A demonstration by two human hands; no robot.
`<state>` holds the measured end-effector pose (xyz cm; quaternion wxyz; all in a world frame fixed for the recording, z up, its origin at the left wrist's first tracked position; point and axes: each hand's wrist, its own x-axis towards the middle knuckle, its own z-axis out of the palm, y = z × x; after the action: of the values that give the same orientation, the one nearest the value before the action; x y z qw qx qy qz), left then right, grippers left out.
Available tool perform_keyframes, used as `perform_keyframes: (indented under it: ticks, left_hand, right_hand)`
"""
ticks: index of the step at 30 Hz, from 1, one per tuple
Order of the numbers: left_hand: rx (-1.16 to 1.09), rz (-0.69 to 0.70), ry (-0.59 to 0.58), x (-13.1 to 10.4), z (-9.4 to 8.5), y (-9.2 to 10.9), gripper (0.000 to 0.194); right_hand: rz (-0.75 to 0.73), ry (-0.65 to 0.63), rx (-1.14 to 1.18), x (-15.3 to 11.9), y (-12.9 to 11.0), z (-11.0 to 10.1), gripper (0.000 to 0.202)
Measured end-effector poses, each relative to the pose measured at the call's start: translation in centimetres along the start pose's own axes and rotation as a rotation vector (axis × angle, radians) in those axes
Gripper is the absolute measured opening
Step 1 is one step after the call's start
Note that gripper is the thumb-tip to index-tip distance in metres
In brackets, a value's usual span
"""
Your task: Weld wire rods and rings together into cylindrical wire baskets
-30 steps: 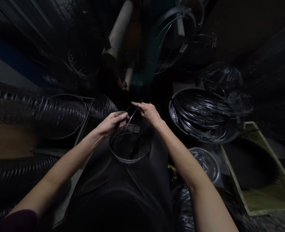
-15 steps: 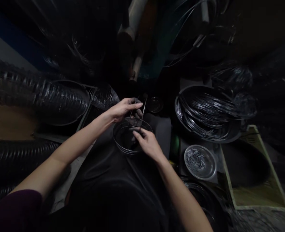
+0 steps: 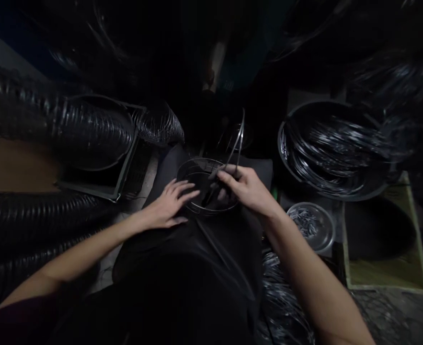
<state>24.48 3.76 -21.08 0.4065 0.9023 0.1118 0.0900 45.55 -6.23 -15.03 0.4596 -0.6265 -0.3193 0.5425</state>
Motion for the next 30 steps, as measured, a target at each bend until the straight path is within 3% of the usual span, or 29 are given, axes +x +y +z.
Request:
perform_keyframes:
  ticks: [3,6,10,14,18,22,30]
  left_hand:
    - [0.3,0.021,0.097,-2.1,3.6,-3.5,0.056]
    - [0.412,0.071,0.169,-0.3,4.2,-5.4,0.056]
    - [0.435,0.167,0.171,3.1,0.5,-4.8,0.07]
    - [0.358,0.171,0.354,6.0,-2.5,-3.8,0.063]
    - [0.345,0.139,0.495,9.4,-4.0,-4.3,0.047]
    - [0.315,0.129,0.572,12.3,-5.7,-5.3,0.045]
    - [0.292,0.133,0.607,14.9,-8.0,-7.1,0.044]
  right_hand:
    - [-0.017,0.043,0.013,0.3,0.2,1.3,0.037]
    - [-0.009,0.083,-0.02,0.5,1.4,2.7,0.034]
    - [-0.107,0.25,-0.007,1.9,1.6,2.3,0.033]
    - [-0.185,0.315,0.024,5.3,-1.0,0.3,0.036]
    - [-0.219,0.323,0.053,9.3,-4.6,-1.5,0.042]
    - [-0.243,0.345,0.062,12.8,-7.3,-2.3,0.044]
    - [-0.26,0.386,0.07,16.9,-9.1,-2.8,0.039]
